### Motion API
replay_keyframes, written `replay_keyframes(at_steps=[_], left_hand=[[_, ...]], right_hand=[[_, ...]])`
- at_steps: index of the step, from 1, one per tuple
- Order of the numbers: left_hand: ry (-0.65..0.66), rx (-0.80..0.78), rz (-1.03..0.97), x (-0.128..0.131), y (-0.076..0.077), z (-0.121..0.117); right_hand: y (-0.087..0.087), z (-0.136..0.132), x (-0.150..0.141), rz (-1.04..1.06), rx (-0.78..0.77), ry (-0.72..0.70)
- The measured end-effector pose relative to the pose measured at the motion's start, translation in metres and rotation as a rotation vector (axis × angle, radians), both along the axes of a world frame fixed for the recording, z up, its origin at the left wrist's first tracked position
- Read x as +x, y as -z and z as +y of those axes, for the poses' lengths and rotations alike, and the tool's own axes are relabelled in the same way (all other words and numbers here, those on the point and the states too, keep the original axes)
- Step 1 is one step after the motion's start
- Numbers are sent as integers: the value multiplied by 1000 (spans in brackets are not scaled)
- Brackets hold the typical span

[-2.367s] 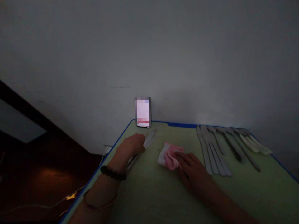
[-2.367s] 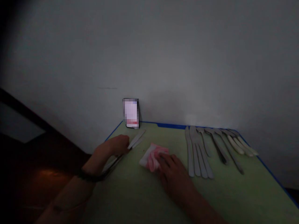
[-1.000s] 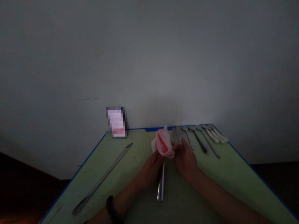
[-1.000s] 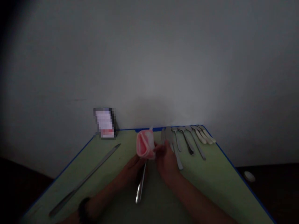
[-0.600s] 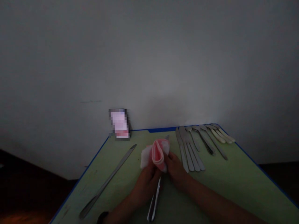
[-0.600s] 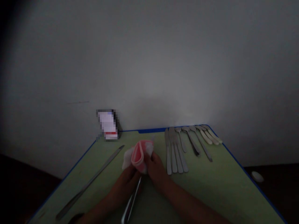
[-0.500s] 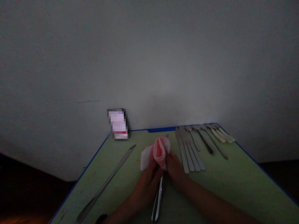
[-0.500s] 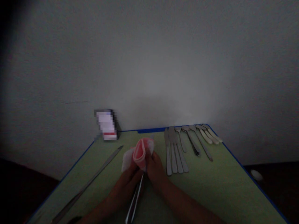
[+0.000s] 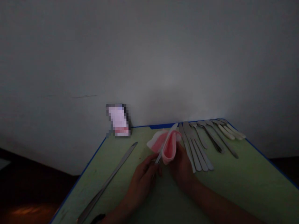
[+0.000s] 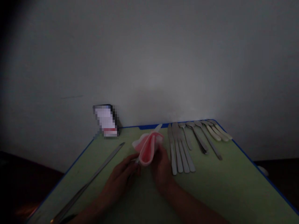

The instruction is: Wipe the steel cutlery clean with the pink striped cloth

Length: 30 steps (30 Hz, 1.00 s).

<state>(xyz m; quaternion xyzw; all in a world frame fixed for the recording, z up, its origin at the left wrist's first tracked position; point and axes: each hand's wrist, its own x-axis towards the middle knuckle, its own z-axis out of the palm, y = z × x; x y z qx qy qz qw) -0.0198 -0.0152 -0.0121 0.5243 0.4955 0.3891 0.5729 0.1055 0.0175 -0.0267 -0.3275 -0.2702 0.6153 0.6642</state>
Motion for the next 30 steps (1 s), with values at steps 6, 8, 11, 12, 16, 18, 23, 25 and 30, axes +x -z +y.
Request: replay_keyframes(at_steps=[6,8,11,12,16,18,23,25,30], left_hand=[[173,247,368,-3,-11,4],[228,293,445,-2,-12,0],[266,339,533,-2,-14,-4],[273,345,553,-3,-15,-4],[270,316,554,-2,-20,-4],[243,283,525,0,-21,-2],[261,225,498,3,-18,3],[231,241,506,4,-17,5],[98,127,477,3,-16,9]], right_hand=[[-15,-9,11,-160,-48,-10],[-12,-10,12,-214,-47,-17],[-7,-8,11,-258,-55,-62],[-6,-7,10,-267,-61,-80],[-9,-10,9,-307,-50,-91],[-11,-13,10,-361,-46,-67],[-11,-18,11,-406,-162,35],[-9,-18,10,-346,-151,37],[-3,-14,9,-243,3,-73]])
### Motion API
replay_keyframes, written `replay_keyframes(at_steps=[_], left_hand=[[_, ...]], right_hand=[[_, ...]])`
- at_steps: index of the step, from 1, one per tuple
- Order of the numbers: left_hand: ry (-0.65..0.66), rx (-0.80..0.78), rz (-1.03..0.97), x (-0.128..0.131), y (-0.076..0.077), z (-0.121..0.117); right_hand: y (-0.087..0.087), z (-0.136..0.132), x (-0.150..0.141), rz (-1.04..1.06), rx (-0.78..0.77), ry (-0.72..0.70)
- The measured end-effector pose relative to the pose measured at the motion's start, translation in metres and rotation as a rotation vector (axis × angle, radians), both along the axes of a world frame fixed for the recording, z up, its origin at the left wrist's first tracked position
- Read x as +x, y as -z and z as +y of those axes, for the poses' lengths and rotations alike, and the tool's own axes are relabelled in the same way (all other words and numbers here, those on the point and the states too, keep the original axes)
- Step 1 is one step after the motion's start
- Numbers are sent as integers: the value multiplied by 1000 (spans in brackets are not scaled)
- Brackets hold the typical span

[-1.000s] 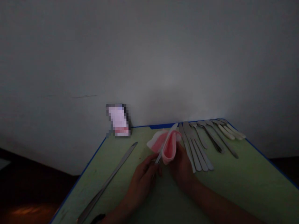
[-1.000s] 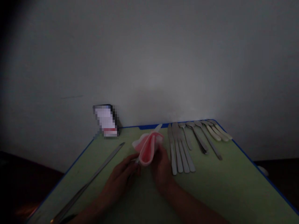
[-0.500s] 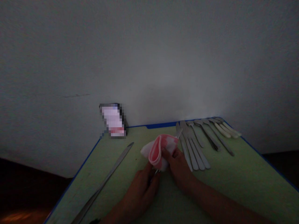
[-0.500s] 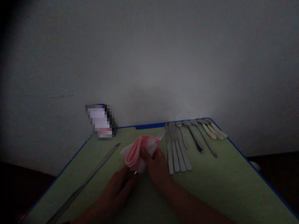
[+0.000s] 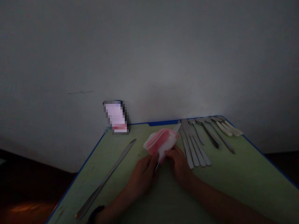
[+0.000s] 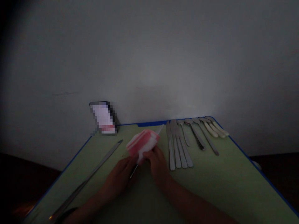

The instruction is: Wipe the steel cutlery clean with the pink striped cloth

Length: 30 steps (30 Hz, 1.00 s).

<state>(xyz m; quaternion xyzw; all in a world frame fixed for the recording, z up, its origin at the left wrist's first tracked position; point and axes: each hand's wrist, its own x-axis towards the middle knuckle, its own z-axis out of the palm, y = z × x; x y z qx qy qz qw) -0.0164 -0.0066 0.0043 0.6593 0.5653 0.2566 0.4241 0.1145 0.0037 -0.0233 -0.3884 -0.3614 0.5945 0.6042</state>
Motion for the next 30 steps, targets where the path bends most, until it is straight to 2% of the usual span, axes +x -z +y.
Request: replay_keyframes(at_steps=[3,9,11,15,19,23,27,30], left_hand=[[-10,-121,-55,0,1,0],[51,-185,-103,-1,6,-2],[91,-147,-82,-2,6,-1],[191,50,-15,-3,4,2],[295,10,-88,-3,7,2],[242,61,-90,-3,11,0],[171,147,-63,-3,10,2],[158,202,-34,-2,9,3]], right_hand=[[1,3,0,28,-7,-33],[0,6,3,61,-34,-120],[-2,5,4,37,-56,-103],[-9,5,7,-68,-140,-26],[-24,11,15,-87,-171,28],[-44,12,21,-12,-95,91],[-56,1,17,41,57,-24],[-55,-7,12,28,73,-48]])
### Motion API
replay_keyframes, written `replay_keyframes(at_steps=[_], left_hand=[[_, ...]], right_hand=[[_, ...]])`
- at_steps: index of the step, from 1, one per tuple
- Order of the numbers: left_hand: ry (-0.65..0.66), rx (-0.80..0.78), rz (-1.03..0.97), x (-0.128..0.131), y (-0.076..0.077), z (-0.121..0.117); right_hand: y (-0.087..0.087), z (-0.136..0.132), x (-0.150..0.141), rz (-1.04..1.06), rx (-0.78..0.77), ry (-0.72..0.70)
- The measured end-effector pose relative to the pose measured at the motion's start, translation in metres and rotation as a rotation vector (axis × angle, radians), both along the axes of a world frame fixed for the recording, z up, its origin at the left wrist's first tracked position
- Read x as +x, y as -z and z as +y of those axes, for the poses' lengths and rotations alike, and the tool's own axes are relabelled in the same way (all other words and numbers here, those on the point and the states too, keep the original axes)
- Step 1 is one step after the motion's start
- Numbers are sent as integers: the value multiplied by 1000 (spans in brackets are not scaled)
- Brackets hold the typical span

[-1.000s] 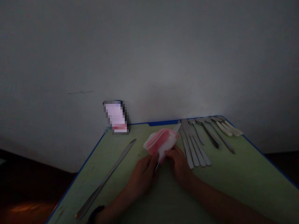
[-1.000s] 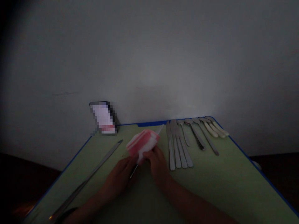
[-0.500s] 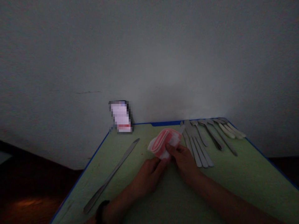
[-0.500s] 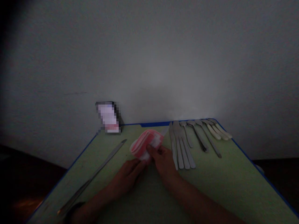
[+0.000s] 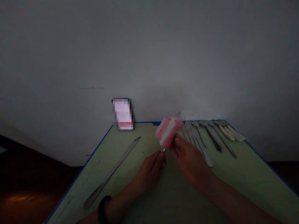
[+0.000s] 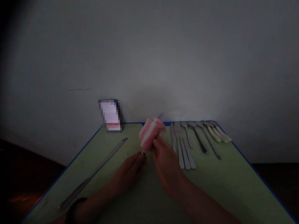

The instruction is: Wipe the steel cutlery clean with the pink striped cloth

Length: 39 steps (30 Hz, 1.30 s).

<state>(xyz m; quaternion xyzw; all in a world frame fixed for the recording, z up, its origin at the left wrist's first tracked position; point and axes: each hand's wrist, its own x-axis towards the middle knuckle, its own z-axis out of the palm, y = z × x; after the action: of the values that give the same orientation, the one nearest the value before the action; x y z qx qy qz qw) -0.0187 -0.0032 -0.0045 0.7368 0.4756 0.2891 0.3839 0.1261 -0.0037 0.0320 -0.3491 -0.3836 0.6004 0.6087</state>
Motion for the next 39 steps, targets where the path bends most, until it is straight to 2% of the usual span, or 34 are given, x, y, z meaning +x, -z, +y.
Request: replay_keyframes(at_steps=[7,12,15,18,22,25,28,32,36,39], left_hand=[[63,-5,47,1,5,-5],[88,-13,71,1,3,-8],[117,-27,62,0,3,-9],[129,-32,58,0,3,-10],[164,-112,34,1,-1,-13],[214,-241,-61,1,-6,-15],[229,-340,-155,0,-6,-15],[187,-343,-212,-1,-3,-12],[141,-318,-224,2,-4,-9],[144,-341,-222,3,-6,-9]], right_hand=[[11,6,-2,117,-133,86],[9,6,-1,95,-159,-42],[10,4,-4,72,-197,-59],[9,7,-2,89,-195,17],[-4,20,16,41,-131,211],[-12,26,30,-66,-68,338],[-8,21,28,-265,-36,407],[13,1,5,-540,-121,359],[22,-7,-7,-502,-96,193],[14,5,5,-422,-72,231]])
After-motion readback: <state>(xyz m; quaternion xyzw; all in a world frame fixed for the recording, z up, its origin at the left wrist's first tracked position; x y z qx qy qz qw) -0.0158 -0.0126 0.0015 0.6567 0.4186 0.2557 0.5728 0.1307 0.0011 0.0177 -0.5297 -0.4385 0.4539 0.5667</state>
